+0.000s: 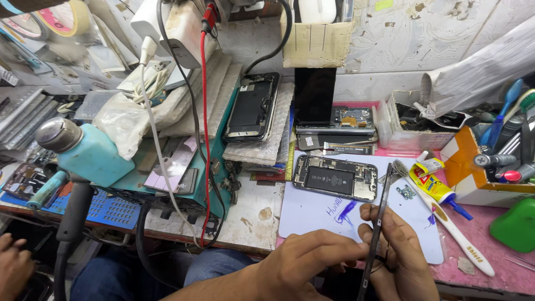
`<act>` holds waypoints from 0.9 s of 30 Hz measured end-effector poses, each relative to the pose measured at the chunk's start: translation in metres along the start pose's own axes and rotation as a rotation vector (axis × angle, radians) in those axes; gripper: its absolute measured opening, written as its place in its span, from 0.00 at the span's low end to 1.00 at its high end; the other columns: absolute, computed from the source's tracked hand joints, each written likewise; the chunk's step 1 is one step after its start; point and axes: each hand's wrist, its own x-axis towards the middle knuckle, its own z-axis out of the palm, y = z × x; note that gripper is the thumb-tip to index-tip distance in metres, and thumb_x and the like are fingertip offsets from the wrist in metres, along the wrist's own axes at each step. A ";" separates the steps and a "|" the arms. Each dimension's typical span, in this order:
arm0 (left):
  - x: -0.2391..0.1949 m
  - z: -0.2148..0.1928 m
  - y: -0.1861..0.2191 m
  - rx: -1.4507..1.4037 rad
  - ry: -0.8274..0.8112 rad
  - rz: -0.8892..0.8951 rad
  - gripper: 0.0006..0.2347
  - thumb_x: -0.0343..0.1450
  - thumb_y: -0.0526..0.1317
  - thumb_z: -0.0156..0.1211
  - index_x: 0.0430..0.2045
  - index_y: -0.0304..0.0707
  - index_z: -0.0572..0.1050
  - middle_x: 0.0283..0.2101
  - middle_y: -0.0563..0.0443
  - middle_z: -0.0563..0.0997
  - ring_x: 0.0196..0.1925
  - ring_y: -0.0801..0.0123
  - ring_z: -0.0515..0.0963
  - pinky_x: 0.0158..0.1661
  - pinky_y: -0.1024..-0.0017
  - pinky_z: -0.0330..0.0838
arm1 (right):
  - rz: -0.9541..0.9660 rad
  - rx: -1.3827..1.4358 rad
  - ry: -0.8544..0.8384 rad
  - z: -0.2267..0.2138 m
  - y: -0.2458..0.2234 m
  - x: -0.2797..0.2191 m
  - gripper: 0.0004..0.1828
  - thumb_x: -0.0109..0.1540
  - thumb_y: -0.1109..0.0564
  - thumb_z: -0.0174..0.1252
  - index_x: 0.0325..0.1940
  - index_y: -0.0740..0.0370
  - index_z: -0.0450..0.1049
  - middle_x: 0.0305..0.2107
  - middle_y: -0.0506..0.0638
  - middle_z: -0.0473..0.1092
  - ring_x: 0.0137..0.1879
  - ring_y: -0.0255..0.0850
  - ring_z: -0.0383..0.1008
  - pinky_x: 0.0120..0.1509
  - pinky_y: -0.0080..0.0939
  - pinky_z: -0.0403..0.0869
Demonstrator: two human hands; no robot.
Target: The person disassembles a smartphone, removes the back cover and battery, and uses a metal prying tool to separate the screen assembly from the frame. They then reassemble the device by reconnecting the screen and placing the back cover back on.
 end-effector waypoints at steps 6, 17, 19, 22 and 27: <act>0.002 0.000 0.001 0.136 0.054 0.097 0.18 0.78 0.40 0.66 0.60 0.30 0.71 0.54 0.42 0.80 0.51 0.59 0.87 0.52 0.69 0.86 | -0.014 0.055 -0.141 -0.011 0.015 0.004 0.21 0.67 0.48 0.60 0.51 0.69 0.67 0.48 0.55 0.63 0.41 0.35 0.62 0.37 0.29 0.69; 0.006 -0.006 0.006 0.179 0.057 0.126 0.15 0.74 0.39 0.66 0.55 0.36 0.74 0.49 0.43 0.81 0.48 0.59 0.86 0.47 0.69 0.84 | -0.044 0.064 -0.300 -0.007 0.010 0.008 0.24 0.67 0.48 0.61 0.55 0.72 0.67 0.50 0.56 0.66 0.44 0.40 0.68 0.40 0.35 0.71; 0.004 -0.005 0.004 0.134 0.111 0.082 0.20 0.74 0.42 0.70 0.57 0.36 0.70 0.50 0.43 0.81 0.49 0.58 0.85 0.48 0.69 0.83 | -0.148 -0.045 -0.212 -0.002 0.008 0.008 0.20 0.67 0.52 0.59 0.53 0.73 0.69 0.48 0.58 0.69 0.45 0.41 0.71 0.45 0.39 0.73; 0.001 0.000 -0.001 0.094 0.299 -0.085 0.21 0.76 0.40 0.73 0.60 0.38 0.67 0.59 0.43 0.78 0.51 0.63 0.86 0.46 0.74 0.85 | -0.459 -0.325 -0.011 0.005 0.009 0.004 0.14 0.66 0.59 0.58 0.50 0.75 0.73 0.45 0.59 0.73 0.49 0.40 0.75 0.54 0.40 0.75; 0.005 -0.001 -0.009 0.125 0.297 -0.218 0.30 0.73 0.41 0.71 0.68 0.33 0.60 0.71 0.34 0.64 0.64 0.56 0.77 0.52 0.68 0.82 | -0.773 -0.821 0.239 0.017 0.020 -0.015 0.09 0.62 0.70 0.61 0.46 0.76 0.78 0.46 0.58 0.73 0.45 0.37 0.74 0.46 0.33 0.72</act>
